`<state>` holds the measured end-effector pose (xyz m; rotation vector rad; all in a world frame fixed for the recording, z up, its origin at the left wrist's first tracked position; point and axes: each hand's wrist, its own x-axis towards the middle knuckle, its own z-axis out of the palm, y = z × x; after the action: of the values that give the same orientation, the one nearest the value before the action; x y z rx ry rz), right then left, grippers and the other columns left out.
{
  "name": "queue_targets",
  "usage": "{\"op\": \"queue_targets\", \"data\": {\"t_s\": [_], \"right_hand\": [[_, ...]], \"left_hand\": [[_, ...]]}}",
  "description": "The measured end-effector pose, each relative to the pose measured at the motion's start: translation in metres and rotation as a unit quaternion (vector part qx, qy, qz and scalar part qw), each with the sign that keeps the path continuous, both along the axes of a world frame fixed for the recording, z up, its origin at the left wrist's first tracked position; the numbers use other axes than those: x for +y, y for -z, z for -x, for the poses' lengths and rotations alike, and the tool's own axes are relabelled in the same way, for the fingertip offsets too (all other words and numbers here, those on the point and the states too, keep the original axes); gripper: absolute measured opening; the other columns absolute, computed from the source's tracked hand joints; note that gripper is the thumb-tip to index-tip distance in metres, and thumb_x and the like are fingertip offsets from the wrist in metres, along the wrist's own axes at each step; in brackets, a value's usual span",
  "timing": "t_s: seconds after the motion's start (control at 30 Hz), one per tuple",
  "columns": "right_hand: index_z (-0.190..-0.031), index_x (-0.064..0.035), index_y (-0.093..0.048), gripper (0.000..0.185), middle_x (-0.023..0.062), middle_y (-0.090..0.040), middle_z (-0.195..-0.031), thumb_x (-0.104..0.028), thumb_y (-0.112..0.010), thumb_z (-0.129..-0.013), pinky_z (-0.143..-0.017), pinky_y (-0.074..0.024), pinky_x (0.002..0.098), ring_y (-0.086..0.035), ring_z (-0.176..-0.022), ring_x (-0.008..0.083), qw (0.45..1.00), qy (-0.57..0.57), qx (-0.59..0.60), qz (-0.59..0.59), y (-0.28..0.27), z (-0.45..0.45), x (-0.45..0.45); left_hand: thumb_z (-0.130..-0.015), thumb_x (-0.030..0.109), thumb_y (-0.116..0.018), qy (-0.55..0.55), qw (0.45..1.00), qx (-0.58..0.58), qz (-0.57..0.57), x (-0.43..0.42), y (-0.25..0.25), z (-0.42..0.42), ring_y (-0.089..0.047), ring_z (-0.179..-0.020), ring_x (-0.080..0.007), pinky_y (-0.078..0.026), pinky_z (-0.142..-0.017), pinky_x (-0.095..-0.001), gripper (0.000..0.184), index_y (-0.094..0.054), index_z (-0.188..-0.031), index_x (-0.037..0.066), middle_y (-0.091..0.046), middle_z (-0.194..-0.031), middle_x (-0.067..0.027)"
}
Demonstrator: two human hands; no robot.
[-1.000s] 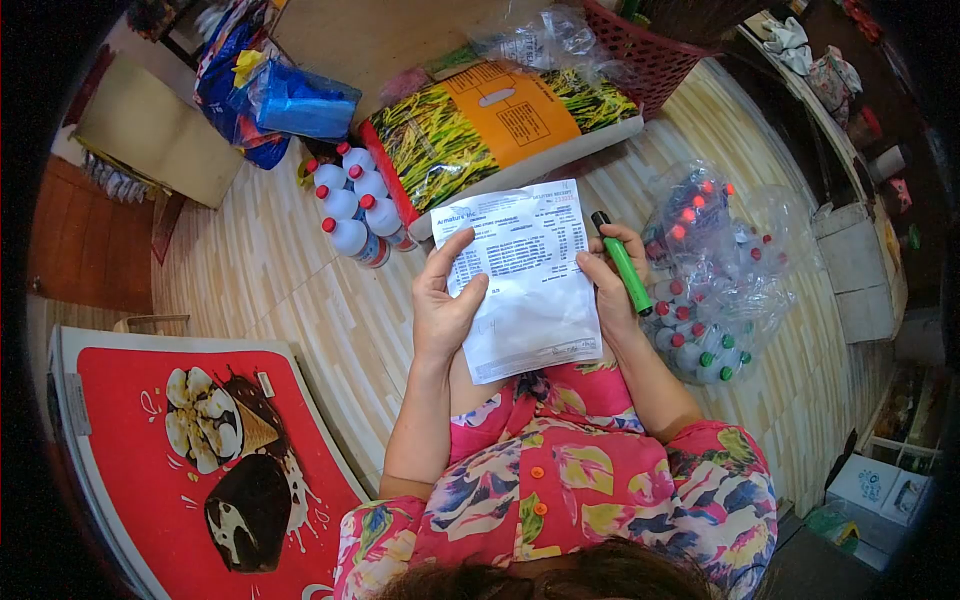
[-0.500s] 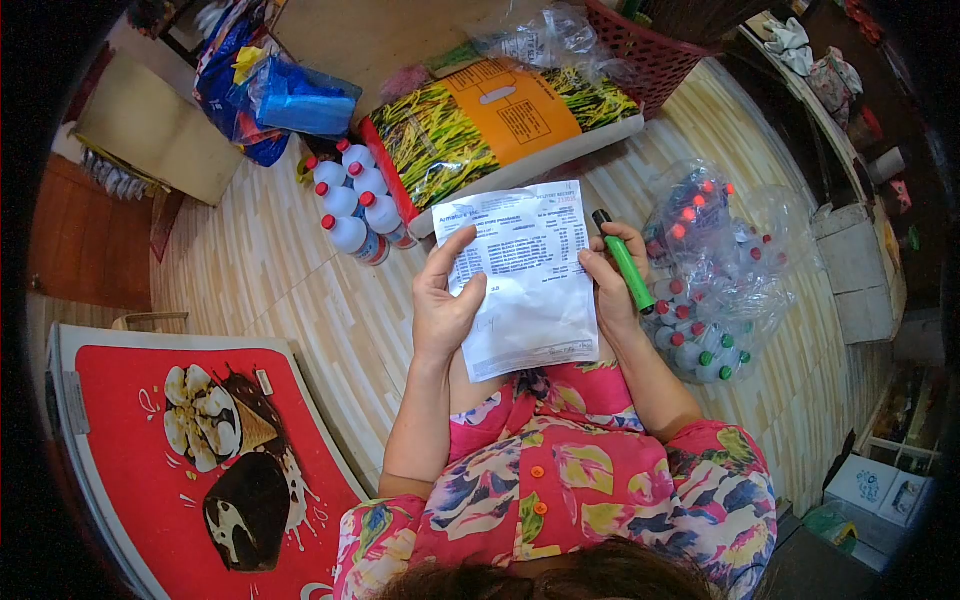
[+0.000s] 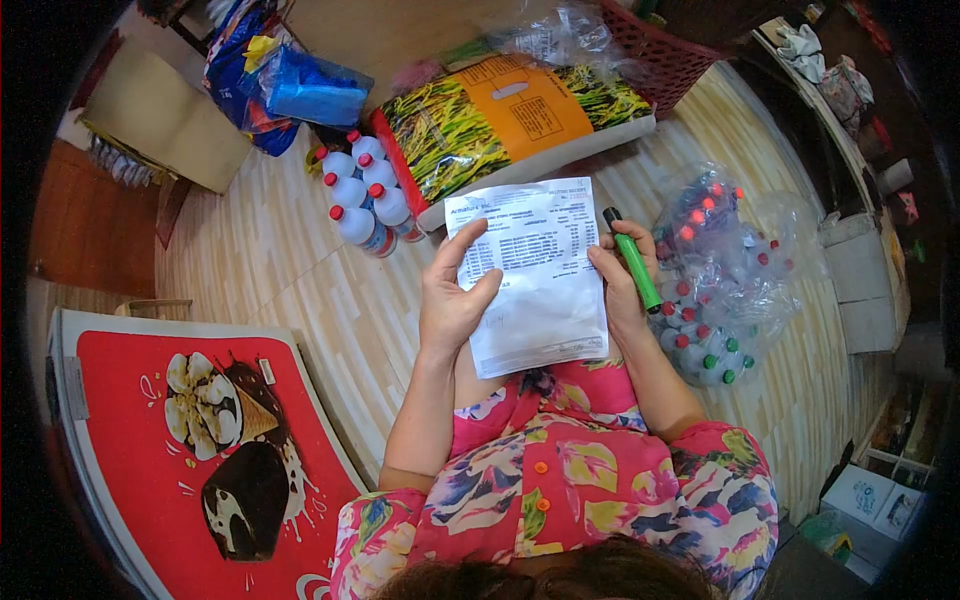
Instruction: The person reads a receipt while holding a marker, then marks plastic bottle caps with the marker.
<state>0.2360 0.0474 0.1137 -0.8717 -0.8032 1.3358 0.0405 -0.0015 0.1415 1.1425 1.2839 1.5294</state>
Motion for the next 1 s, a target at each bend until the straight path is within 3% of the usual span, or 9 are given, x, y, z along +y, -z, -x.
{"op": "queue_targets", "data": {"t_s": [0.3,0.4,0.6,1.0], "right_hand": [[-0.106,-0.0066,-0.054,0.037,0.0018,-0.058,-0.084,0.004,-0.064,-0.072,-0.068,-0.0457,0.0204,-0.054,-0.072,0.0090,1.000,0.004,-0.009,-0.002,0.003,0.000,0.002],[-0.107,-0.0068,-0.054,0.038,0.0012,-0.058,-0.083,0.004,-0.064,-0.072,-0.068,-0.0449,0.0204,-0.054,-0.071,0.0086,0.999,0.029,-0.037,0.000,0.002,-0.001,0.002],[-0.107,-0.0050,-0.053,0.039,0.0024,-0.059,-0.084,0.004,-0.064,-0.072,-0.069,-0.0460,0.0215,-0.054,-0.072,0.0086,0.999,-0.021,0.045,0.002,-0.001,-0.004,0.000],[-0.108,-0.0056,-0.053,0.040,0.0018,-0.058,-0.087,0.006,-0.065,-0.071,-0.070,-0.0455,0.0209,-0.054,-0.075,0.0080,0.999,-0.025,-0.014,-0.023,0.008,-0.005,0.001]], "left_hand": [[-0.069,-0.005,-0.066,-0.010,0.998,0.056,-0.013,0.002,0.013,0.005,-0.050,-0.114,-0.0203,-0.037,-0.099,-0.0328,0.054,-0.051,-0.121,-0.005,-0.054,-0.121,-0.0131],[-0.069,-0.004,-0.066,-0.016,0.999,0.045,-0.024,0.002,0.017,0.002,-0.049,-0.115,-0.0216,-0.036,-0.099,-0.0333,0.053,-0.051,-0.121,-0.004,-0.054,-0.122,-0.0137],[-0.071,-0.008,-0.064,-0.005,1.000,-0.015,-0.011,0.001,0.012,0.000,-0.050,-0.114,-0.0201,-0.038,-0.097,-0.0315,0.053,-0.049,-0.122,-0.006,-0.052,-0.123,-0.0143],[-0.070,-0.007,-0.066,-0.002,1.000,-0.018,-0.007,0.001,0.008,-0.002,-0.050,-0.113,-0.0204,-0.038,-0.097,-0.0319,0.055,-0.048,-0.123,-0.007,-0.051,-0.123,-0.0157]]}}
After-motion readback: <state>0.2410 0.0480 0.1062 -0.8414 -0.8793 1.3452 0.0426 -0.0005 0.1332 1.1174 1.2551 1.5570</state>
